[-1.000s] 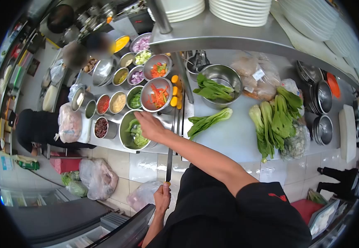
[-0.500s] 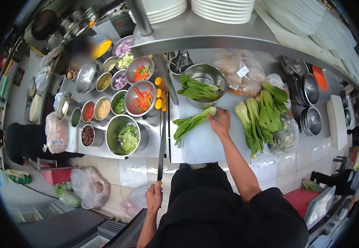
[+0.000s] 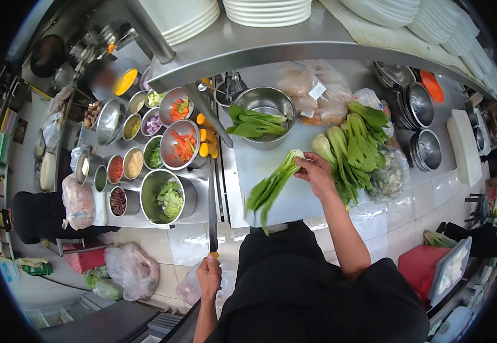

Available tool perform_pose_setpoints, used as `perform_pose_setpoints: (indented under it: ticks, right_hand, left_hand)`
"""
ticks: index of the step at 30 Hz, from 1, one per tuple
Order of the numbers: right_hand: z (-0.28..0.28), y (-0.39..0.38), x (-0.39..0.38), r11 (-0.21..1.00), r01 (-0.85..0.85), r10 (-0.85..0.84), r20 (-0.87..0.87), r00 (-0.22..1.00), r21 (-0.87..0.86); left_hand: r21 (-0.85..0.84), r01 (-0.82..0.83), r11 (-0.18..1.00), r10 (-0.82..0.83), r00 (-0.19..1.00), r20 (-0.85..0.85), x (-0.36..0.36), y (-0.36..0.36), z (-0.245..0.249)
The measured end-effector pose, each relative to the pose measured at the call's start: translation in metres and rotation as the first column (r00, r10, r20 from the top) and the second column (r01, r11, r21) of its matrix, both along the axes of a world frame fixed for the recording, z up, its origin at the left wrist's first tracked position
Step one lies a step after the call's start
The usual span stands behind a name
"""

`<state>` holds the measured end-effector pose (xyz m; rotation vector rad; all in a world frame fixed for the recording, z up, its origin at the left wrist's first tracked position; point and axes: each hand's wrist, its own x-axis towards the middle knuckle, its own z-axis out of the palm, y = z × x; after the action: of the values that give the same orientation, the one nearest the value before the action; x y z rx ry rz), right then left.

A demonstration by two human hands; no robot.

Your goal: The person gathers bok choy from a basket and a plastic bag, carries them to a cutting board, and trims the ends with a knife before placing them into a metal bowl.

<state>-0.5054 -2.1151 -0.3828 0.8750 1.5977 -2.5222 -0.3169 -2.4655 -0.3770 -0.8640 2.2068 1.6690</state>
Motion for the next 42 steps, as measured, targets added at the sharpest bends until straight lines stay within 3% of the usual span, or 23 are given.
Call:
perform_pose_setpoints:
  ticks: [4,6,7,9,13,17,22,27,31,42]
  right_hand:
    - [-0.015,-0.002,-0.002,0.969,-0.135,0.121,0.076,0.99,0.207]
    - [-0.047,-0.015,-0.004,0.834,-0.135,0.1,0.093,0.991,0.535]
    - [-0.051,-0.015,-0.001,0.833,-0.134,0.099,0.093,0.991,0.536]
    - [-0.056,-0.019,0.005,0.83,-0.065,0.05,0.043,0.998,0.554]
    - [-0.063,-0.017,0.013,0.838,-0.076,0.075,0.023,0.997,0.54]
    - [-0.071,-0.017,0.018,0.829,-0.013,0.044,-0.041,0.998,0.56]
    - [-0.079,-0.02,0.023,0.819,0.058,0.005,-0.11,0.994,0.57]
    - [-0.088,-0.022,0.023,0.731,0.118,0.03,-0.205,0.978,0.672]
    - [-0.093,-0.023,0.023,0.765,0.127,0.011,-0.209,0.978,0.631]
    - [-0.082,-0.026,0.024,0.718,0.155,-0.004,-0.218,0.976,0.679]
  left_hand:
    - [0.015,0.034,0.999,-0.034,0.999,0.007,-0.007,0.01,0.013]
    - [-0.04,0.083,0.996,-0.083,0.997,0.0,-0.013,0.02,0.022]
    - [-0.039,0.084,0.996,-0.084,0.996,0.0,-0.017,0.025,0.025]
    - [-0.206,0.287,0.936,-0.307,0.949,-0.073,-0.02,0.036,0.032]
    - [-0.281,0.509,0.814,-0.516,0.855,0.054,-0.04,0.069,0.057]
    - [-0.31,0.632,0.711,-0.61,0.773,0.177,-0.058,0.092,0.063]
    - [-0.33,0.667,0.668,-0.636,0.742,0.213,-0.061,0.101,0.055]
    - [-0.381,0.675,0.632,-0.657,0.727,0.198,-0.056,0.104,0.049]
    - [-0.4,0.673,0.622,-0.657,0.727,0.201,-0.055,0.105,0.042]
    - [-0.44,0.678,0.589,-0.67,0.714,0.204,-0.052,0.104,0.039]
